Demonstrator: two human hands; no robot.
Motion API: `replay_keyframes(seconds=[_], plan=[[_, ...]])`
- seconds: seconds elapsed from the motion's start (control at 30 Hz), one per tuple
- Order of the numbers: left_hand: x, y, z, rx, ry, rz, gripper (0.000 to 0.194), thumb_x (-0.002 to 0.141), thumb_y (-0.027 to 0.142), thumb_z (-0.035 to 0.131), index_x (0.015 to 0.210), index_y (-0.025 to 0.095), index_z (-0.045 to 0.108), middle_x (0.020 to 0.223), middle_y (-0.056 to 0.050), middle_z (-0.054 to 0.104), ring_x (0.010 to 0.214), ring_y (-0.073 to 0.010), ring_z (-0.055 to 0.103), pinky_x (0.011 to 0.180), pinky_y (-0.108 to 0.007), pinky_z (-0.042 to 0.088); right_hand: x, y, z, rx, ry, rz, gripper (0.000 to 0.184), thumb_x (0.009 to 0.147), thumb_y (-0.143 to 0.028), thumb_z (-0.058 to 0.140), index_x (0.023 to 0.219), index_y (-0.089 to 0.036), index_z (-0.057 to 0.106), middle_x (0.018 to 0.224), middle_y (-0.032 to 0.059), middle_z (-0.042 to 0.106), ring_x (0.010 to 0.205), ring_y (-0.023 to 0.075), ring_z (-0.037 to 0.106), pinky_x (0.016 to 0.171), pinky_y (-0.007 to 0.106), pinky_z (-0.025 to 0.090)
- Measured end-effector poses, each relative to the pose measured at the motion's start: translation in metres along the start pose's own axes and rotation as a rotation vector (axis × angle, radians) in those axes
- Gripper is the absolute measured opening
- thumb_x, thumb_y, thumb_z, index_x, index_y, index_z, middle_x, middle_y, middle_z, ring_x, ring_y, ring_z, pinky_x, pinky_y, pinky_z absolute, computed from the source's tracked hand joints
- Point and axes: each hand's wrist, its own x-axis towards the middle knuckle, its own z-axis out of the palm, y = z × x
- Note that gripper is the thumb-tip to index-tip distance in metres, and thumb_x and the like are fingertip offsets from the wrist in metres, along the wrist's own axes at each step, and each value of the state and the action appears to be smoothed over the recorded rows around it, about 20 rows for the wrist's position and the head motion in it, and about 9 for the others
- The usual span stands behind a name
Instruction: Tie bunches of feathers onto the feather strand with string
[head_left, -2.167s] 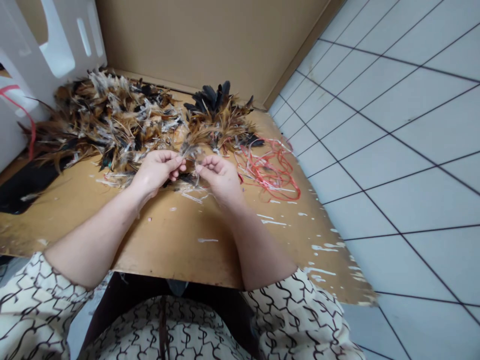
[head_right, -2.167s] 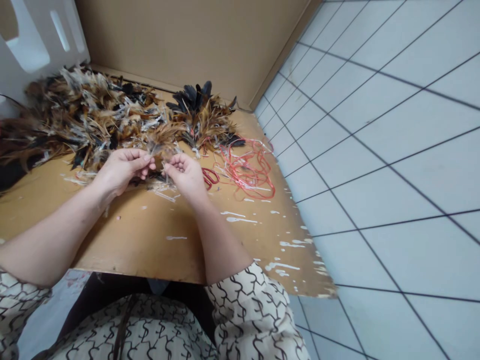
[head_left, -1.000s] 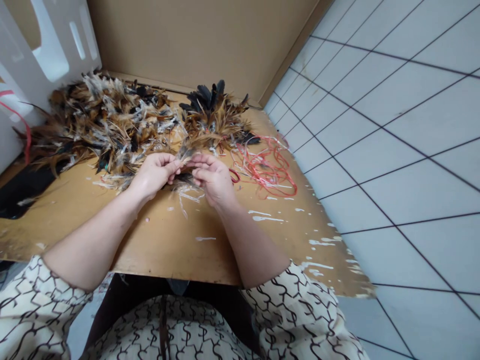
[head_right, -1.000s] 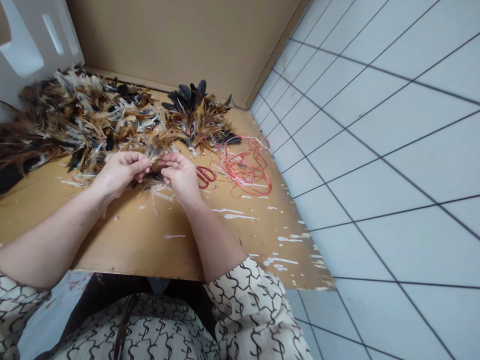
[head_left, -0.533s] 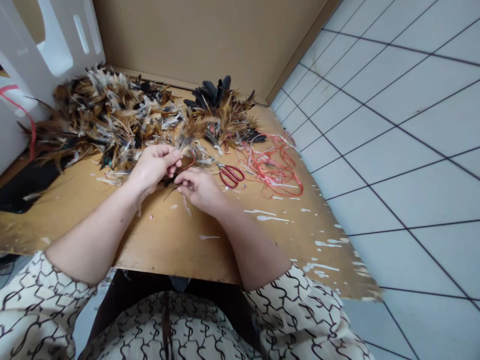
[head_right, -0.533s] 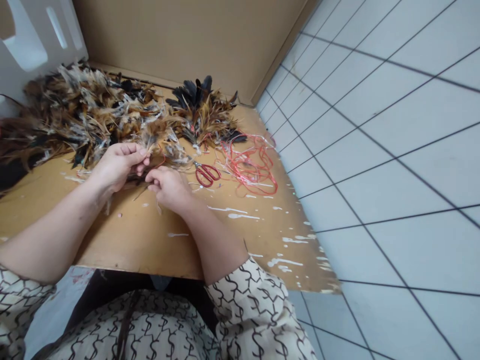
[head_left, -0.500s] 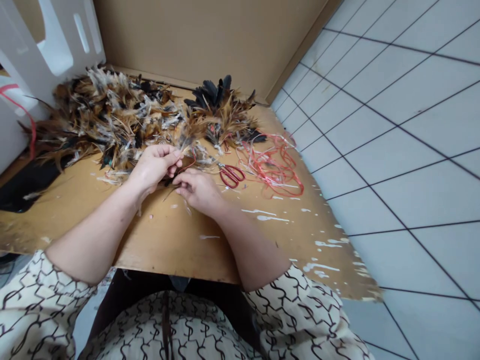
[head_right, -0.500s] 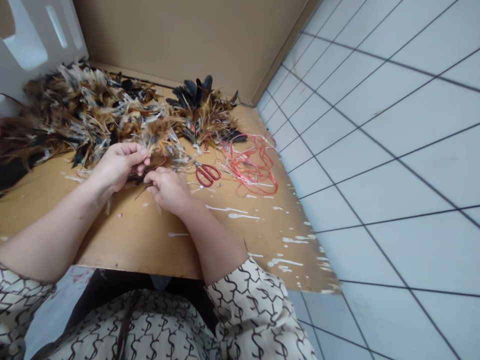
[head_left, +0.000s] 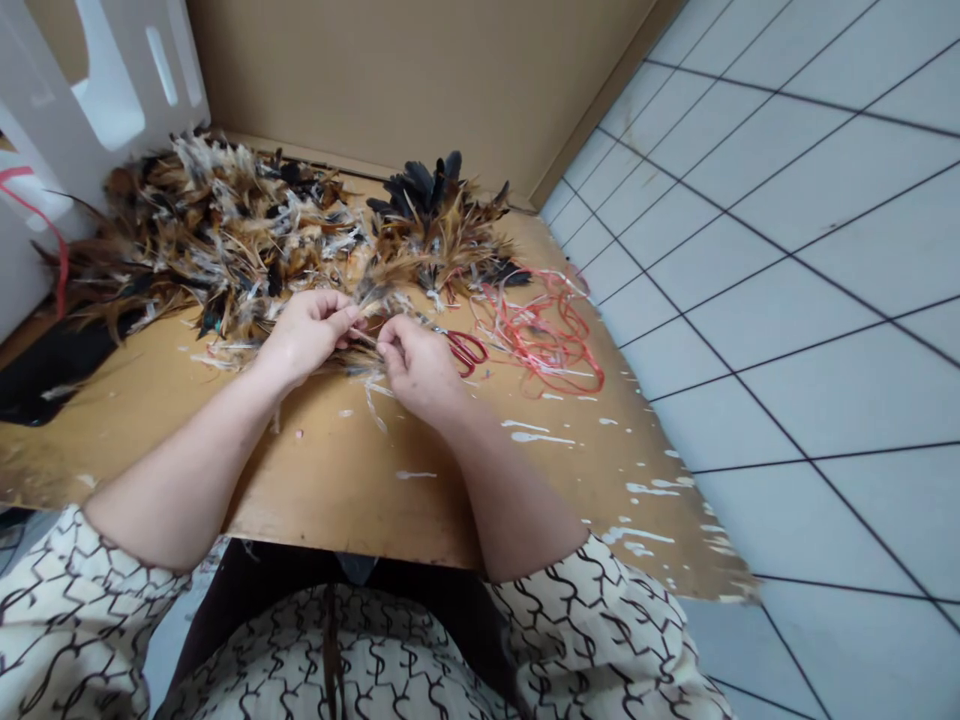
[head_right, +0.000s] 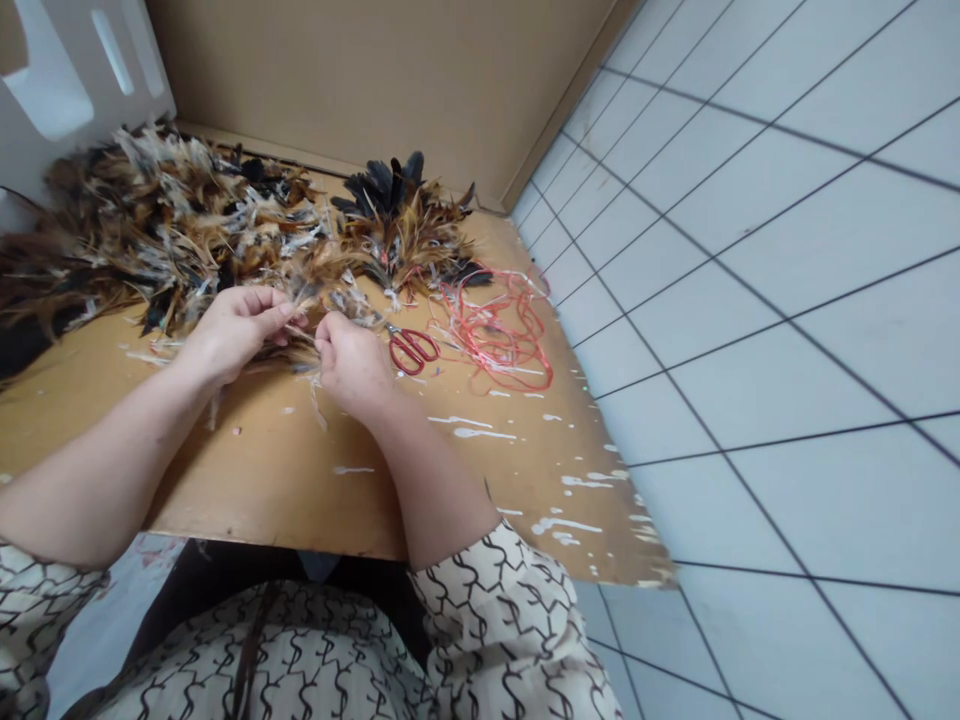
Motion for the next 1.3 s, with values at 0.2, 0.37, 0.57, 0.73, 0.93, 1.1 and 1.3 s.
replay_keyframes(seconds=[0.2,0.37,0.57,0.73,0.93,1.1,1.3], plan=[[-0.003,0.004,0.001,0.037,-0.039,-0.004,0.018,0.073,0.011,0.06,0.055,0.013,0.057,0.049,0.001,0.057,0.043,-0.0055,0.05,0.045,-0.015,0.038,-0.001,0.001,0.002,-0.017,0.033,0.041,0.012,0.078,-0.016,0.044,0.081,-0.018,0.054,0.064,0.0015,0.052,0.057,0.0137,0.043,0.057,0.026,0.032],[-0.003,0.005,0.001,0.087,-0.03,-0.007,0.02,0.072,0.009,0.059,0.053,0.014,0.054,0.048,0.002,0.055,0.04,-0.0055,0.047,0.045,-0.016,0.037,0.0,0.002,0.003,-0.038,0.046,0.03,0.013,0.077,-0.014,0.044,0.084,-0.018,0.055,0.065,0.0022,0.054,0.057,0.0139,0.043,0.058,0.027,0.032],[-0.004,-0.002,0.001,0.226,-0.066,0.073,0.02,0.072,0.012,0.056,0.052,0.016,0.052,0.042,0.005,0.049,0.039,-0.007,0.041,0.044,-0.019,0.031,0.001,0.001,0.003,0.024,0.078,0.047,0.012,0.077,-0.015,0.044,0.079,-0.019,0.054,0.065,0.0019,0.053,0.06,0.015,0.046,0.06,0.028,0.034],[-0.005,0.0,-0.001,0.397,-0.069,0.152,0.021,0.071,0.011,0.054,0.051,0.017,0.051,0.04,0.006,0.044,0.04,-0.0076,0.034,0.045,-0.021,0.025,0.003,0.004,0.007,0.142,0.118,0.071,0.009,0.076,-0.017,0.044,0.074,-0.019,0.052,0.064,0.0015,0.052,0.06,0.0146,0.046,0.061,0.028,0.035],[-0.001,0.005,-0.008,0.424,0.013,0.114,0.026,0.07,0.011,0.055,0.046,0.017,0.048,0.039,0.005,0.041,0.042,-0.0082,0.033,0.045,-0.022,0.023,0.007,0.009,0.005,0.48,0.119,0.105,0.007,0.073,-0.017,0.049,0.067,-0.02,0.046,0.061,-0.002,0.049,0.054,0.0104,0.044,0.055,0.025,0.034],[0.004,0.007,-0.013,0.031,0.045,0.041,0.028,0.072,0.01,0.053,0.045,0.016,0.048,0.039,0.004,0.043,0.035,-0.0059,0.034,0.04,-0.019,0.027,0.008,0.016,-0.001,0.468,0.065,0.182,0.008,0.071,-0.015,0.05,0.065,-0.019,0.046,0.051,-0.0065,0.041,0.047,0.0073,0.036,0.051,0.023,0.029],[0.0,0.009,-0.012,-0.208,-0.095,-0.06,0.024,0.068,0.007,0.057,0.045,0.013,0.051,0.041,0.002,0.047,0.033,-0.0038,0.035,0.036,-0.017,0.029,0.01,0.016,-0.001,0.434,0.197,0.19,0.012,0.068,-0.021,0.059,0.079,-0.016,0.056,0.063,-0.0041,0.048,0.055,0.0075,0.04,0.054,0.023,0.033]])
